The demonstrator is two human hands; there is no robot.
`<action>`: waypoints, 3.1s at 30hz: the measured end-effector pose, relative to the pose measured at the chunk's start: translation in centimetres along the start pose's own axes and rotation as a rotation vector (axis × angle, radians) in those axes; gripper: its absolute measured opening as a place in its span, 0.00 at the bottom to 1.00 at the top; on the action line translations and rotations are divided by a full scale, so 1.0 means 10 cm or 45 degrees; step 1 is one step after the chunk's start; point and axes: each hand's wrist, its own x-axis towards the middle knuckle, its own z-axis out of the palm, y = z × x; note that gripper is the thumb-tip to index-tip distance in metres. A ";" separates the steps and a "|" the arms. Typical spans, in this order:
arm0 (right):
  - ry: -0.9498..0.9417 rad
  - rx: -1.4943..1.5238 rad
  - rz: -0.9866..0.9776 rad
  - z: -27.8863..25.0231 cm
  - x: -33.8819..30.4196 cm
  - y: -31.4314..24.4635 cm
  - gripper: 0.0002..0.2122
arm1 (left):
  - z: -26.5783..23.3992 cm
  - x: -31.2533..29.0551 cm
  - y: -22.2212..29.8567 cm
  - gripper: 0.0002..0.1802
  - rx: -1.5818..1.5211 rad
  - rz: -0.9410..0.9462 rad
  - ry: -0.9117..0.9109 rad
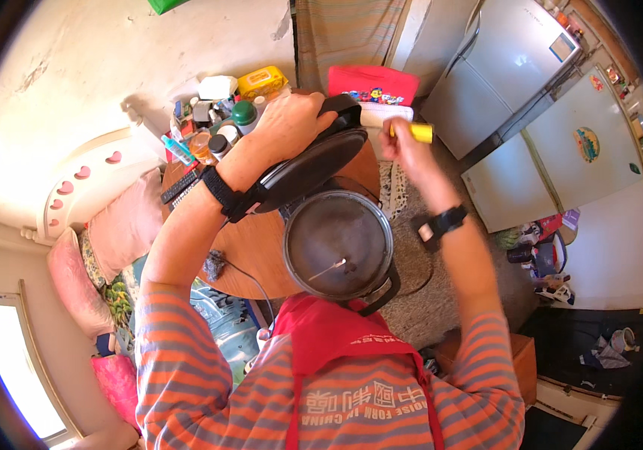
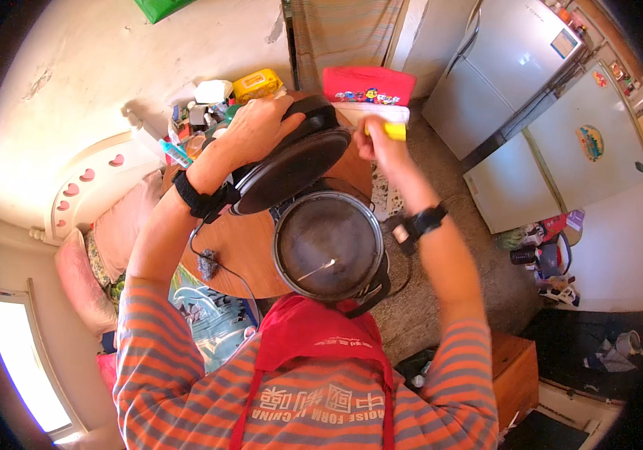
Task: The person uses a screwdriver and a metal pin to pry open and unscrew the components of an electric skillet lid while working at a table.
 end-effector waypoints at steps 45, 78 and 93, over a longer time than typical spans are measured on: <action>-0.928 -2.871 0.193 0.86 0.90 -1.35 0.20 | -0.11 0.06 -0.18 0.21 -0.044 -0.057 0.002; -0.473 -2.551 -0.064 0.76 0.49 -0.63 0.20 | -0.13 0.01 -0.34 0.19 0.165 0.029 0.125; -1.090 -2.755 0.064 1.07 0.88 -1.12 0.17 | -0.23 -0.20 -0.36 0.17 -0.001 -0.049 0.121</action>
